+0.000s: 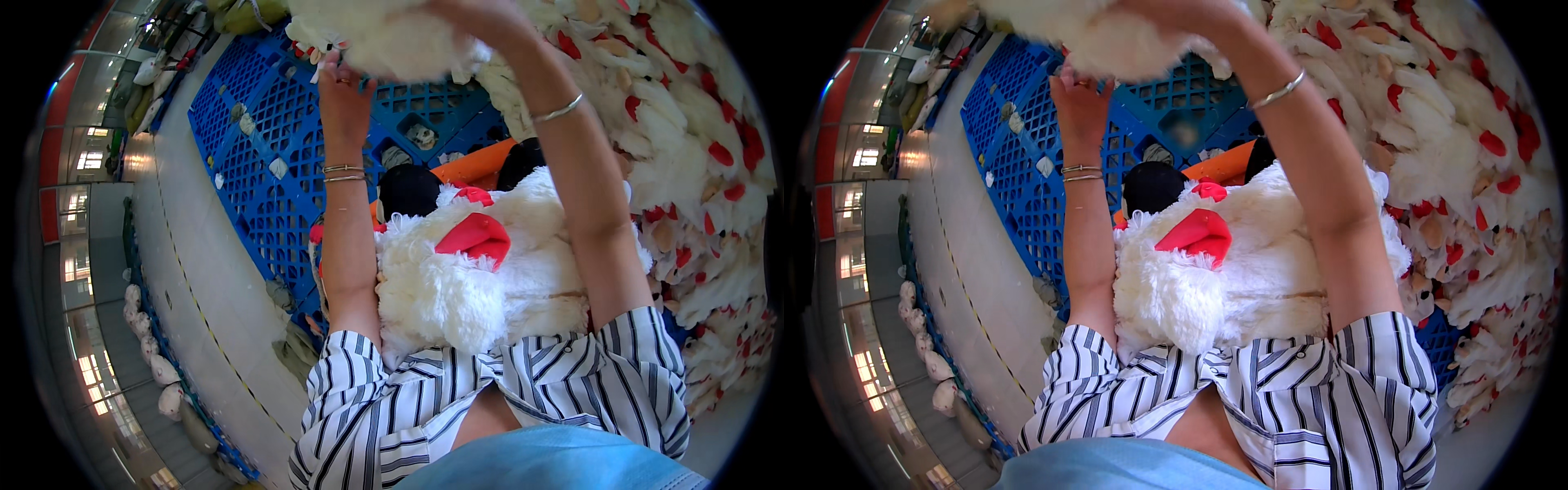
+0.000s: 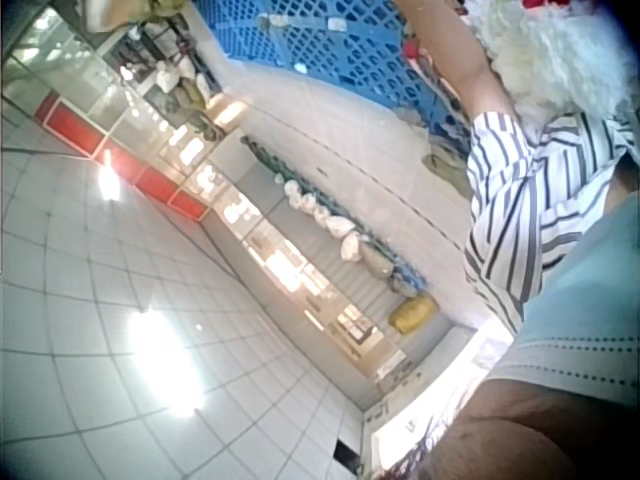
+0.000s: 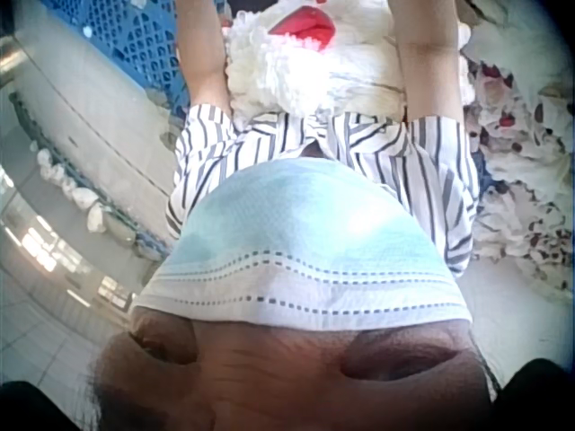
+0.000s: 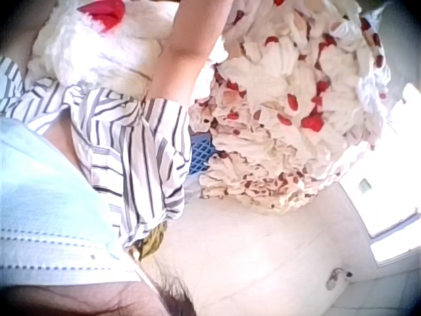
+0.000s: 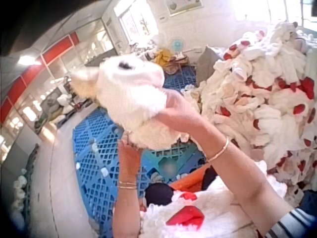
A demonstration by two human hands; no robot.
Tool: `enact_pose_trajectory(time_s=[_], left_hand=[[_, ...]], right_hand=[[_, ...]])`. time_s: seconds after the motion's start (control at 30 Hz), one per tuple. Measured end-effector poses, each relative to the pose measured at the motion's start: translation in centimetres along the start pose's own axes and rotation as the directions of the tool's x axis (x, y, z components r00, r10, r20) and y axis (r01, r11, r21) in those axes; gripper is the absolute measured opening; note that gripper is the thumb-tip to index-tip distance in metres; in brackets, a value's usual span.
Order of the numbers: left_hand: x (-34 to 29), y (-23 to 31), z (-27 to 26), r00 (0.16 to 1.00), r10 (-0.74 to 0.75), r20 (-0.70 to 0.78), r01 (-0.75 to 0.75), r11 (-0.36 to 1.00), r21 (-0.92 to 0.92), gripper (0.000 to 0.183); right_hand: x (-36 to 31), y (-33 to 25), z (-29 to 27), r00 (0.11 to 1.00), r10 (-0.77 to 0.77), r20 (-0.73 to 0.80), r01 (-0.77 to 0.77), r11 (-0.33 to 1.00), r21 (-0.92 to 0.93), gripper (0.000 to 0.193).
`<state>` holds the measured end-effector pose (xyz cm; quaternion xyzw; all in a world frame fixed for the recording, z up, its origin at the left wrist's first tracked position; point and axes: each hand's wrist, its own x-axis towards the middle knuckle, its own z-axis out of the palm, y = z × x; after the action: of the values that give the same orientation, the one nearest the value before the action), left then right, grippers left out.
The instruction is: The person sits on the floor and assembles white stuffed animal toys by hand. They repeatedly insert red fabric pieces into the head openings of the toys, then turn the toys right-side out and adjust the features. The person handles the toys one at a time from a large pile on a blue crate.
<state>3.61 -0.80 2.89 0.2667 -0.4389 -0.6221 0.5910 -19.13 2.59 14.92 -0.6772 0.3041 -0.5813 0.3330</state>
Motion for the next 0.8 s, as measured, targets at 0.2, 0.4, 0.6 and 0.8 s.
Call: enact_pose_trajectory(time_s=[0.2,0.4,0.6,0.8], left_hand=[[-0.9,-1.6,-2.6,0.992,0.009,0.124,-0.031,0.984,0.177,0.052],[-0.4,-1.3,-1.0,0.996,-0.048,0.081,0.063,0.978,-0.200,0.051],[-0.1,-2.4,-2.8,0.992,-0.123,-0.015,0.119,0.976,-0.181,0.053],[0.7,-3.4,-4.6,0.987,-0.163,-0.001,0.162,0.978,-0.131,0.025]], right_hand=[[-6.9,8.1,5.8,0.936,0.257,0.241,-0.264,0.965,-0.001,0.051],[-8.0,11.6,4.1,0.819,0.446,0.361,-0.566,0.729,0.385,0.053],[-7.1,13.9,3.8,0.857,0.507,0.092,-0.402,0.548,0.734,0.054],[-7.2,13.6,0.4,0.831,0.299,0.469,-0.552,0.343,0.760,0.062]])
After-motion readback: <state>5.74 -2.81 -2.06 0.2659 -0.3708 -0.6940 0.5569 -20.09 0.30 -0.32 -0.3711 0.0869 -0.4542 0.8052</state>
